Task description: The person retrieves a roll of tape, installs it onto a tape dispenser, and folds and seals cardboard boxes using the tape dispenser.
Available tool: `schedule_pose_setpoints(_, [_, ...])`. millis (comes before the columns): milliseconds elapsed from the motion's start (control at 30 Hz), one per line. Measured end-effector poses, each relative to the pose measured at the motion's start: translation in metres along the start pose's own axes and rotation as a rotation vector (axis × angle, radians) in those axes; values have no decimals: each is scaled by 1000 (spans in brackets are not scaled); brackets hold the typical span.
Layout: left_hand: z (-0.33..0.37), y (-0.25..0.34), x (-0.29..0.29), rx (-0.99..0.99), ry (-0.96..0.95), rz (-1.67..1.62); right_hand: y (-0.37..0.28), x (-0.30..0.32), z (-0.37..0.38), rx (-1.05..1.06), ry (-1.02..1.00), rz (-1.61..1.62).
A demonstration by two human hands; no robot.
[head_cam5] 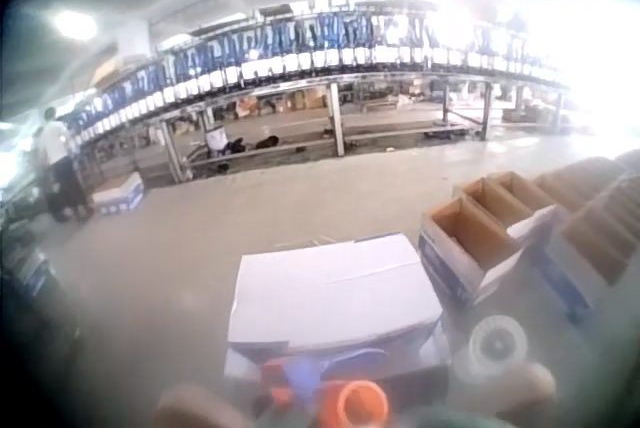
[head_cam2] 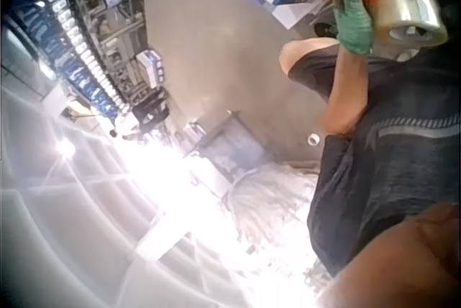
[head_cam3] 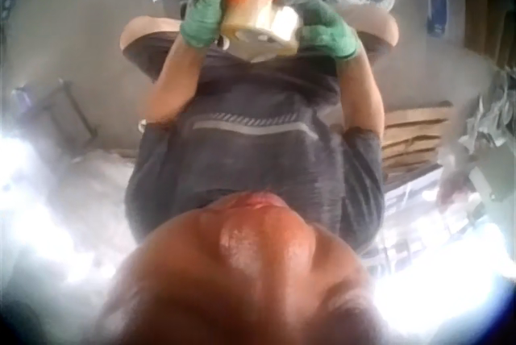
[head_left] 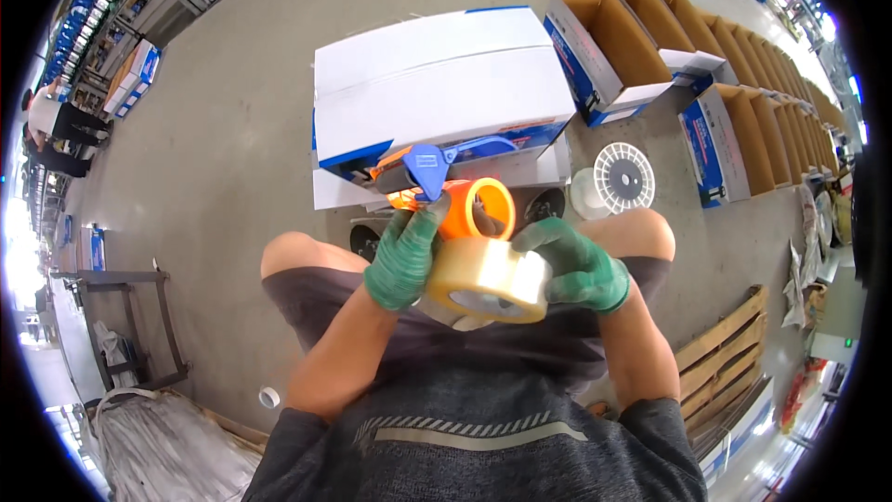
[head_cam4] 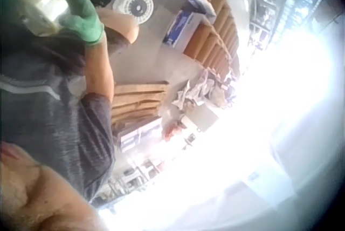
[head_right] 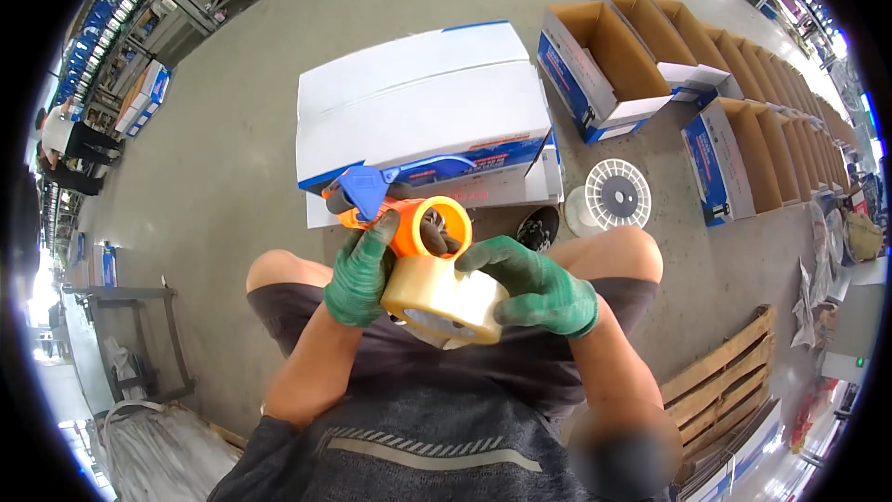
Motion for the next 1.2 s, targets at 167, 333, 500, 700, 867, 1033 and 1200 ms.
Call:
schedule_pose_setpoints(167, [-19, -29, 15, 46, 144, 41, 39, -13, -2, -125, 42, 375])
schedule_pose_setpoints(333, [-38, -26, 46, -625, 167, 1017, 36, -35, 2, -17, 354, 116])
schedule_pose_setpoints(500, [-48, -13, 41, -1015, 163, 1644, 3, -62, 11, 131, 607, -648])
schedule_pose_setpoints(700, [-43, -7, 30, -889, 167, 1257, 10, -52, 23, 48, 633, -527])
schedule_pose_setpoints(867, [-38, -19, 41, -1013, 150, 1609, 15, -47, 21, -24, 620, -291])
schedule_pose_setpoints(1033, [-36, -20, 43, -1040, 142, 1678, 16, -43, 19, -141, 643, -19])
schedule_pose_setpoints(1200, [-30, -24, 52, -848, 302, 1376, 25, -40, 19, -79, 632, -49])
Point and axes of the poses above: each hand's wrist, its own z-axis towards the middle knuckle, its own x-axis out of the back of the hand, y = z × x, the point moved 2 cm from there along z, towards the middle knuckle, and after that the axes turned 8 degrees about -x, right-handed, at the moved point
